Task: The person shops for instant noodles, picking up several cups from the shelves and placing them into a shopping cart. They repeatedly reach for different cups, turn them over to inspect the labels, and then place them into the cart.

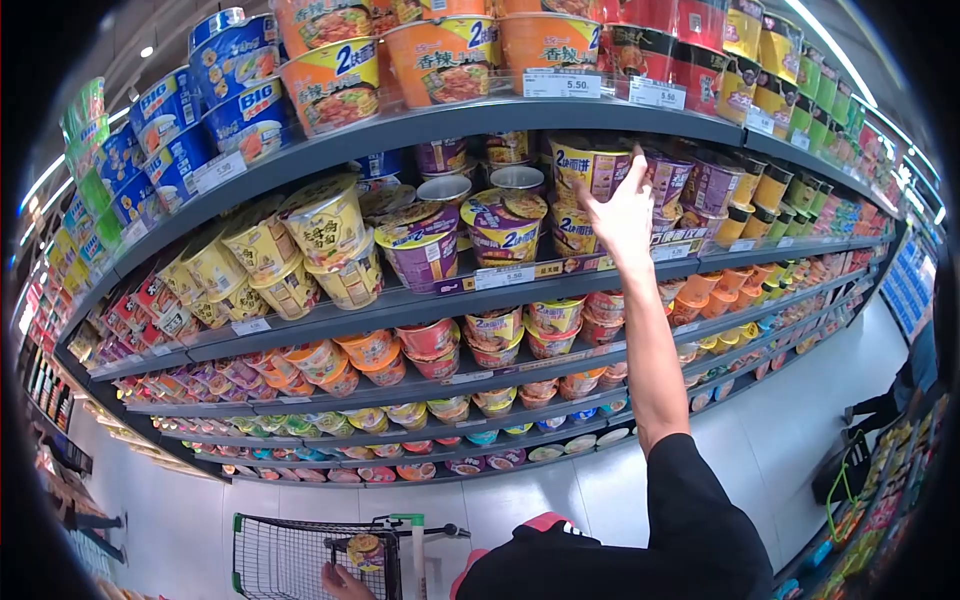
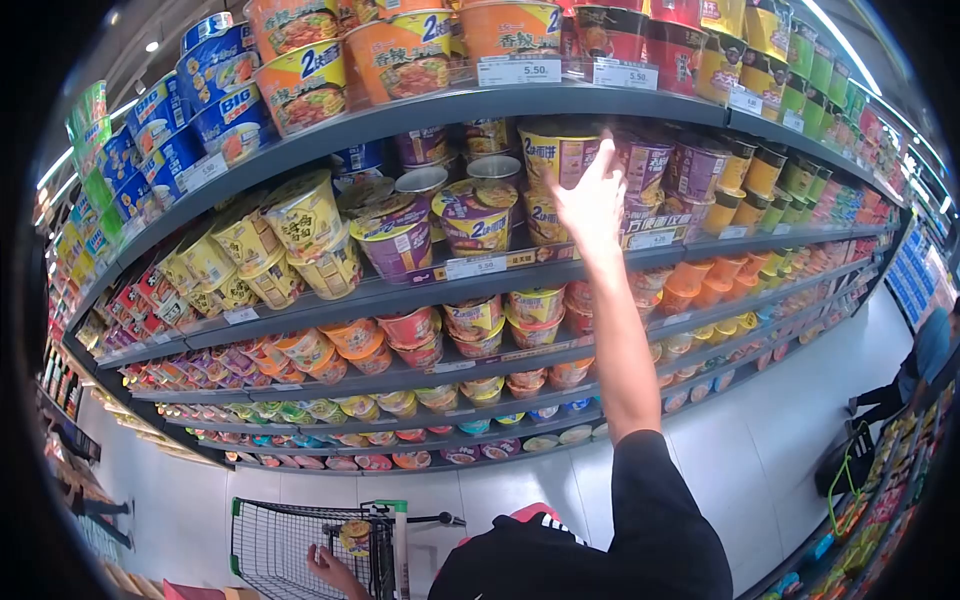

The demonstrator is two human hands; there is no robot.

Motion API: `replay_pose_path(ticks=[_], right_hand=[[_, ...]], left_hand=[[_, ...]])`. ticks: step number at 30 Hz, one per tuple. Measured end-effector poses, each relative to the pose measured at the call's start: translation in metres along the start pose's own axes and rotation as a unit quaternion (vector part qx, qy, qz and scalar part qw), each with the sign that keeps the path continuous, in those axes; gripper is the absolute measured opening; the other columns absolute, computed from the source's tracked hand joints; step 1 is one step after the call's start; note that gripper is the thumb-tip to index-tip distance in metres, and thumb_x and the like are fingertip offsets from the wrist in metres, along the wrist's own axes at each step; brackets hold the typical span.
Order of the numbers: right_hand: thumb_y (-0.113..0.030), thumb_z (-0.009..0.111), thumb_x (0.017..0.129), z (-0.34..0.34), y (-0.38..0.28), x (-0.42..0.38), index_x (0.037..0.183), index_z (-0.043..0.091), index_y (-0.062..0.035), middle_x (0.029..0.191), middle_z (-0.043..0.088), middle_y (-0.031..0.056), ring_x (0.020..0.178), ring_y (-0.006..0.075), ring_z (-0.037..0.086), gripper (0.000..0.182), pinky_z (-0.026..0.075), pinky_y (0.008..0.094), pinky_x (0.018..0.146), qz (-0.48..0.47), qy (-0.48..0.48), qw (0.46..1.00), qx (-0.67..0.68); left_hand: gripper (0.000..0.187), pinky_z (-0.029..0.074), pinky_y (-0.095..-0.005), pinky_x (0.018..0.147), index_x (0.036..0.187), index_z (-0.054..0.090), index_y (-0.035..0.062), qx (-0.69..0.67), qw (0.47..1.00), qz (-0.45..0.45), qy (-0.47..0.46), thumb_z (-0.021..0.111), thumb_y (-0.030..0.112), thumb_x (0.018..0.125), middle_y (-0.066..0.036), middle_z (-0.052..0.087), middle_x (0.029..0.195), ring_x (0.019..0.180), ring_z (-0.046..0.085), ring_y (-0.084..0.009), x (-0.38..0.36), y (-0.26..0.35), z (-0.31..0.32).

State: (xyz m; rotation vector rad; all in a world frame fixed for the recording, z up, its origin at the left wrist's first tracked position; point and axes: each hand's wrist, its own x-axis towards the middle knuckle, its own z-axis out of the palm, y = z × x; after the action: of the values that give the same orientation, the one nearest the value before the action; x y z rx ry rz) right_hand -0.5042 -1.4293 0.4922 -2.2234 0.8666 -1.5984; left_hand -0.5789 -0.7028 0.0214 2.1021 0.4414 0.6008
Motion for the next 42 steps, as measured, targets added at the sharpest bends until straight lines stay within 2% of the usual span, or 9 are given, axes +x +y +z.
replay_pose_path(ticks=[5, 12, 15, 18, 25, 27, 29, 37, 42], right_hand=[[-0.044, 0.091, 0.082, 0.01, 0.012, 0.009, 0.156, 0.028, 0.003, 0.142, 0.052, 0.0374, 0.131, 0.0524, 0.057, 0.108, 0.049, 0.0552, 0.11, -0.043, 0.01, 0.998, 0.04], [-0.047, 0.095, 0.074, -0.042, 0.014, -0.011, 0.157, 0.028, -0.0179, 0.139, 0.06, 0.0273, 0.127, 0.0443, 0.064, 0.11, 0.054, 0.0534, 0.106, -0.037, -0.086, 0.974, 0.206], [-0.023, 0.099, 0.069, -0.061, 0.016, -0.04, 0.158, 0.024, -0.0113, 0.136, 0.06, 0.02, 0.126, 0.0299, 0.064, 0.116, 0.058, 0.0439, 0.103, -0.118, -0.116, 0.915, 0.367], [-0.037, 0.097, 0.071, -0.068, 0.022, -0.081, 0.161, 0.017, -0.0089, 0.148, 0.05, 0.0199, 0.132, 0.0294, 0.059, 0.123, 0.053, 0.046, 0.113, 0.004, -0.254, 0.763, 0.594], [-0.014, 0.091, 0.079, -0.061, 0.069, -0.212, 0.165, 0.019, -0.0139, 0.146, 0.056, 0.0169, 0.125, 0.0212, 0.064, 0.113, 0.055, 0.0343, 0.106, 0.232, -0.496, 0.565, 0.618], [-0.01, 0.084, 0.085, -0.061, 0.08, -0.246, 0.168, 0.016, -0.0139, 0.148, 0.055, 0.0167, 0.128, 0.022, 0.063, 0.107, 0.054, 0.0354, 0.107, 0.262, -0.524, 0.543, 0.602], [-0.013, 0.08, 0.089, -0.06, 0.087, -0.278, 0.17, 0.014, -0.0132, 0.148, 0.055, 0.0179, 0.129, 0.0229, 0.063, 0.105, 0.052, 0.037, 0.109, 0.303, -0.502, 0.529, 0.613], [-0.013, 0.068, 0.1, -0.063, 0.105, -0.319, 0.171, 0.012, -0.0099, 0.15, 0.053, 0.0187, 0.131, 0.0222, 0.06, 0.09, 0.048, 0.037, 0.112, 0.355, -0.51, 0.511, 0.594], [-0.014, 0.076, 0.097, -0.069, 0.094, -0.323, 0.166, 0.025, -0.0076, 0.143, 0.055, 0.0159, 0.13, 0.0227, 0.059, 0.087, 0.052, 0.0372, 0.106, 0.325, -0.506, 0.621, 0.504]], left_hand=[[0.041, 0.055, -0.0443, 0.088, 0.133, 0.066, -0.0016, -0.071, 0.995, -0.034, 0.058, 0.067, 0.03, 0.106, -0.025, 0.07, 0.12, 0.1, 0.067, -0.0348, -0.033, 0.072, 0.003], [0.044, 0.056, -0.0412, 0.096, 0.145, 0.052, -0.0017, -0.18, 0.982, -0.021, 0.052, 0.062, 0.017, 0.107, -0.021, 0.059, 0.136, 0.117, 0.065, -0.0297, -0.041, 0.136, 0.057], [0.042, 0.055, -0.0411, 0.101, 0.145, 0.052, 0.0004, -0.254, 0.965, -0.057, -0.026, 0.061, 0.012, 0.106, -0.02, 0.062, 0.138, 0.12, 0.065, -0.0283, -0.043, 0.198, 0.084], [0.047, 0.056, -0.0395, 0.099, 0.15, 0.046, 0.0036, -0.333, 0.932, 0.003, -0.142, 0.06, 0.014, 0.106, -0.02, 0.06, 0.141, 0.126, 0.065, -0.0299, -0.058, 0.3, 0.109], [0.105, 0.05, -0.0442, 0.113, 0.167, 0.012, 0.0094, -0.545, 0.687, -0.048, -0.478, 0.075, 0.053, 0.095, -0.021, 0.043, 0.159, 0.14, 0.055, -0.0318, -0.117, 0.427, 0.156], [0.116, 0.042, -0.0432, 0.119, 0.168, 0.009, 0.0084, -0.505, 0.705, 0.016, -0.497, 0.079, 0.057, 0.09, -0.016, 0.035, 0.163, 0.146, 0.046, -0.0284, -0.14, 0.431, 0.166], [0.116, 0.03, -0.0419, 0.125, 0.169, 0.008, 0.0097, -0.525, 0.673, -0.068, -0.517, 0.084, 0.044, 0.087, -0.014, 0.028, 0.164, 0.153, 0.033, -0.0252, -0.154, 0.414, 0.175], [0.107, 0.044, -0.0432, 0.118, 0.167, 0.011, 0.0128, -0.494, 0.719, -0.119, -0.474, 0.082, 0.032, 0.089, -0.017, 0.039, 0.156, 0.142, 0.048, -0.0273, -0.175, 0.409, 0.159], [0.104, 0.05, -0.0408, 0.112, 0.166, 0.009, 0.012, -0.466, 0.773, -0.087, -0.421, 0.08, 0.021, 0.091, -0.022, 0.049, 0.148, 0.132, 0.059, -0.0274, -0.175, 0.404, 0.152]])
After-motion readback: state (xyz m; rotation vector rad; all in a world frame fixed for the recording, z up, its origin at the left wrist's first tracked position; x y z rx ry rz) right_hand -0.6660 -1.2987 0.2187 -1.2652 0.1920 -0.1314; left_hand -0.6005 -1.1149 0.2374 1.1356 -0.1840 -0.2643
